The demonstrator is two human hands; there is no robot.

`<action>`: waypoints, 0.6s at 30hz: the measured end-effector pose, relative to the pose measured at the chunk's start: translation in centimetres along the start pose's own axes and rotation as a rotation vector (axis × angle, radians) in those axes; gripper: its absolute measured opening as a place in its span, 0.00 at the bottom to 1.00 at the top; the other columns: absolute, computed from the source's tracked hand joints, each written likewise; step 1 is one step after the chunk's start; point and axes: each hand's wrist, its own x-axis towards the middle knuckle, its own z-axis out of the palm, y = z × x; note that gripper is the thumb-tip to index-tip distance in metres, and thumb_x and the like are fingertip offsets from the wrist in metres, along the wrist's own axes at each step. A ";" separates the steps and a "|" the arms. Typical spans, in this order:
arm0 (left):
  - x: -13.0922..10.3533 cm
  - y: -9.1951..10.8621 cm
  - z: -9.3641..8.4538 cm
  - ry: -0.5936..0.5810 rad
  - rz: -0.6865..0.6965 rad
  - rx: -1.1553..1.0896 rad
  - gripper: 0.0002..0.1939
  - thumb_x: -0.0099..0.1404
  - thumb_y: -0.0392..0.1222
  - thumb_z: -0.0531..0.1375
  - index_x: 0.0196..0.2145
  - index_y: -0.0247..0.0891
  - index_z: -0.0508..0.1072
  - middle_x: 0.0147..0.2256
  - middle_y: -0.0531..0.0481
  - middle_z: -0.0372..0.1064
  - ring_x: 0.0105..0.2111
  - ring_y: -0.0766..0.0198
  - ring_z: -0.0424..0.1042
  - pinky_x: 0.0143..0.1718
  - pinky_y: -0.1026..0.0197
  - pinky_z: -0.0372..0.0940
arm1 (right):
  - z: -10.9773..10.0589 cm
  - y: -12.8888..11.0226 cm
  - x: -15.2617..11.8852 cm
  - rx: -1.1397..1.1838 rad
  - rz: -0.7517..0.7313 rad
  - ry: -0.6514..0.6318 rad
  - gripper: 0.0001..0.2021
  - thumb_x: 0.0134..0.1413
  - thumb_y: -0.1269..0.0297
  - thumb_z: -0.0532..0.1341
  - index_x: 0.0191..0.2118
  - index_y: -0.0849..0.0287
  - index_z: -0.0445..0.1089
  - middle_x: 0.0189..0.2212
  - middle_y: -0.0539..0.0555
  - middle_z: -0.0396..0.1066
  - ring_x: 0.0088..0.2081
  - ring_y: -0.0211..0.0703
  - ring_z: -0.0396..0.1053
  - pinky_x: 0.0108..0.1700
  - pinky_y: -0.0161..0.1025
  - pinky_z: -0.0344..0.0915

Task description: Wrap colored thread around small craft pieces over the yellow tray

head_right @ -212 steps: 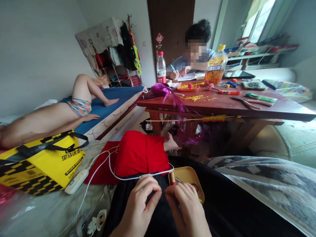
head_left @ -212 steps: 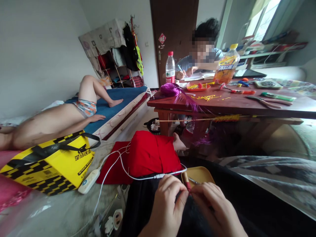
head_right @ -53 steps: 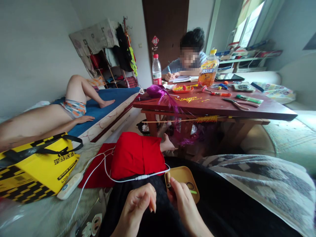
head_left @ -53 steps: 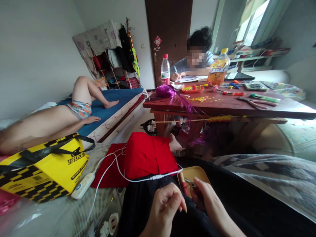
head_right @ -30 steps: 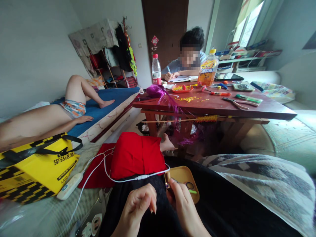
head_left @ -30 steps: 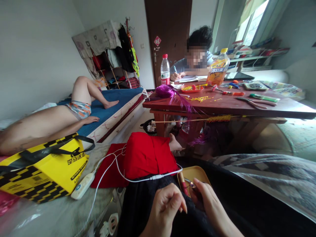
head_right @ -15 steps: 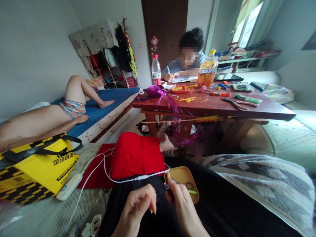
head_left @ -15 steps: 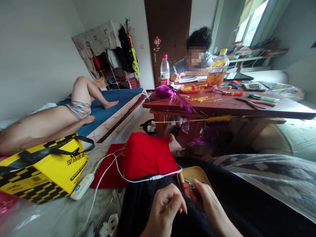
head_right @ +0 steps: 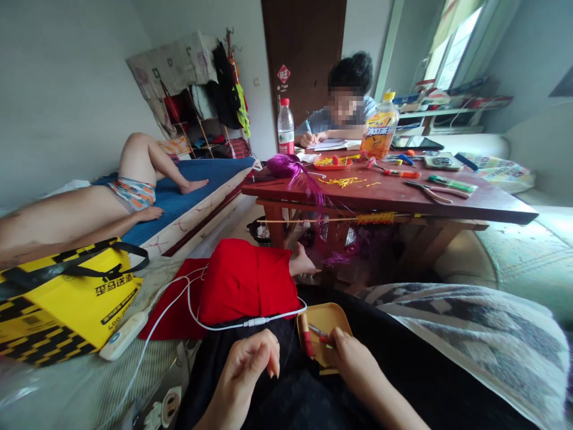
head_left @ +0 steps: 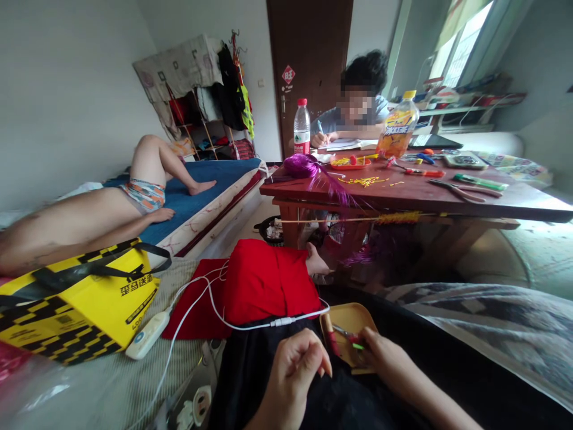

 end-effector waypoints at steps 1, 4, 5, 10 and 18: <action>0.0 0.0 0.0 -0.002 -0.001 0.005 0.24 0.64 0.55 0.48 0.18 0.36 0.64 0.20 0.52 0.55 0.24 0.65 0.58 0.28 0.62 0.52 | 0.9 0.4 0.1 -0.069 0.001 -0.009 0.07 0.45 0.71 0.56 0.32 0.60 0.69 0.32 0.60 0.75 0.36 0.51 0.72 0.37 0.40 0.65; 0.1 0.0 0.0 -0.009 0.010 0.017 0.25 0.63 0.56 0.48 0.17 0.36 0.64 0.20 0.52 0.55 0.24 0.66 0.58 0.28 0.62 0.52 | 3.0 0.7 -0.2 -0.251 -0.020 -0.014 0.17 0.39 0.80 0.57 0.40 0.64 0.71 0.40 0.66 0.73 0.42 0.56 0.71 0.41 0.42 0.65; 0.2 -0.1 0.0 -0.008 0.010 0.020 0.25 0.63 0.56 0.48 0.17 0.36 0.64 0.20 0.52 0.55 0.24 0.66 0.58 0.27 0.63 0.52 | 3.2 0.4 -0.3 -0.301 -0.033 -0.009 0.18 0.39 0.81 0.57 0.40 0.64 0.71 0.40 0.67 0.73 0.42 0.57 0.71 0.40 0.42 0.66; 0.5 -0.5 -0.2 -0.019 0.004 0.025 0.26 0.63 0.58 0.48 0.17 0.36 0.64 0.19 0.52 0.55 0.22 0.67 0.58 0.25 0.63 0.51 | -2.4 -2.7 1.2 -0.459 -0.135 0.099 0.08 0.46 0.76 0.59 0.29 0.58 0.73 0.30 0.55 0.75 0.36 0.47 0.72 0.34 0.36 0.65; 0.7 -0.7 -0.6 -0.008 0.014 0.031 0.26 0.62 0.58 0.48 0.18 0.35 0.65 0.20 0.52 0.57 0.23 0.67 0.59 0.26 0.64 0.52 | -22.8 -8.3 13.2 -0.603 0.007 0.569 0.14 0.62 0.62 0.48 0.47 0.61 0.65 0.45 0.55 0.66 0.45 0.44 0.67 0.45 0.47 0.64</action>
